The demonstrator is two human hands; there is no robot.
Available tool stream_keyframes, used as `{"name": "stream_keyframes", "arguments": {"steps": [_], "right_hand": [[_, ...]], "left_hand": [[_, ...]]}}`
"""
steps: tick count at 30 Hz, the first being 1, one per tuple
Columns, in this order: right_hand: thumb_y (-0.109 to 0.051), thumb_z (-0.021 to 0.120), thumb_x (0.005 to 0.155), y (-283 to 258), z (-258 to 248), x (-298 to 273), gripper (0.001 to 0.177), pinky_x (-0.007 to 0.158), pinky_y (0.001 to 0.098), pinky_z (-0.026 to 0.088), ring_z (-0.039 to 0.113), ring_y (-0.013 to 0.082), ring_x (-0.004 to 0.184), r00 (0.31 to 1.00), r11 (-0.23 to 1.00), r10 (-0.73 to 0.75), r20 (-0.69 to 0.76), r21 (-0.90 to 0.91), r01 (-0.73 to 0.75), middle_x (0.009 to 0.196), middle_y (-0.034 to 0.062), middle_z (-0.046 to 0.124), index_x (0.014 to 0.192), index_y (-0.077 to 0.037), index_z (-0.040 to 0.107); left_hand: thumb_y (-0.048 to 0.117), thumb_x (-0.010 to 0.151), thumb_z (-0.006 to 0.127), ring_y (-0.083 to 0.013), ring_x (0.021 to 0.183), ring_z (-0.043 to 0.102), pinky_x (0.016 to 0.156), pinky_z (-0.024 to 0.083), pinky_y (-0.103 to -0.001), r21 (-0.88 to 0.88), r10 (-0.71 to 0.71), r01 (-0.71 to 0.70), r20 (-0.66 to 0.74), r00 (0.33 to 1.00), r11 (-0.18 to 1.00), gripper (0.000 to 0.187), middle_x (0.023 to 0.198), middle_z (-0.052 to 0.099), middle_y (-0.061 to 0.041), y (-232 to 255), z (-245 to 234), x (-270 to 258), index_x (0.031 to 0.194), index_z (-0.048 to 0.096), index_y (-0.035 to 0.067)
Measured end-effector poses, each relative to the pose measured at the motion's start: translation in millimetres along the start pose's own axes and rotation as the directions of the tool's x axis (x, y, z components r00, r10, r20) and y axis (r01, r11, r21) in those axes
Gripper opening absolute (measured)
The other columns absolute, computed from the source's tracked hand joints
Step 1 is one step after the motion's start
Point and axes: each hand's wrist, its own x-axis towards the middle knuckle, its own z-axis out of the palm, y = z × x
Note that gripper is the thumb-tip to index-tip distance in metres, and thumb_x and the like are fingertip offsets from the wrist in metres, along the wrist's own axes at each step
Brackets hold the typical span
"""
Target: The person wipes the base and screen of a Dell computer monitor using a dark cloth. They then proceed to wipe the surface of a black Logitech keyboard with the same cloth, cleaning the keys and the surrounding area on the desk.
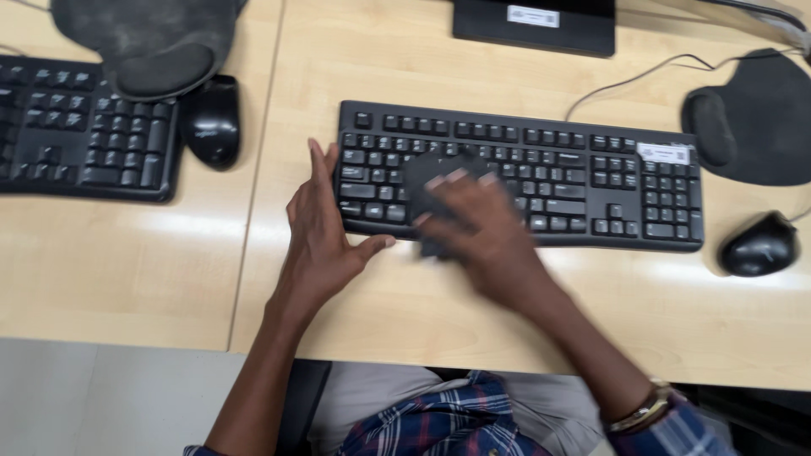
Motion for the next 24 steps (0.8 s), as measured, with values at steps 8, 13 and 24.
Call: {"name": "stream_keyframes", "arguments": {"steps": [8,13,24], "right_hand": [[0.009,0.068,0.082,38.2,-25.0,19.2,0.059,0.106,0.0609,0.037,0.034,0.0539,0.142,0.874,0.86,0.464,-0.145,-0.162,-0.483,0.157,0.0313,0.04,0.138,-0.01,0.066],[-0.002,0.074,0.071,-24.6,-4.3,42.3,0.044,0.12,0.0555,0.039,0.043,0.0398,0.146,0.992,0.994,-0.028,0.126,0.107,0.014,0.151,0.0137,0.052,0.112,-0.017,0.07],[0.001,0.071,0.079,0.4,21.1,154.4,0.062,0.117,0.0635,0.027,0.035,0.0447,0.142,0.989,0.991,-0.034,0.141,0.133,0.015,0.153,0.0209,0.044,0.139,-0.011,0.06]], "left_hand": [[0.032,0.057,0.1,-0.0293,0.141,0.045,0.117,0.026,-0.058,-0.004,-0.089,0.089,0.046,0.995,0.996,0.153,0.162,0.041,-0.01,-8.1,-15.5,6.6,0.159,-0.011,0.011],[0.029,0.057,0.099,-0.0288,0.14,0.048,0.116,0.031,-0.055,-0.053,-0.056,0.057,0.028,0.998,0.997,0.153,0.162,0.042,-0.01,-14.2,-15.5,4.7,0.159,-0.013,0.012],[0.049,0.051,0.101,-0.031,0.139,0.053,0.117,0.036,-0.057,-0.145,-0.082,0.08,-0.008,0.997,0.986,0.165,0.173,0.013,-0.02,-19.7,-11.6,6.5,0.157,-0.022,0.015]]}}
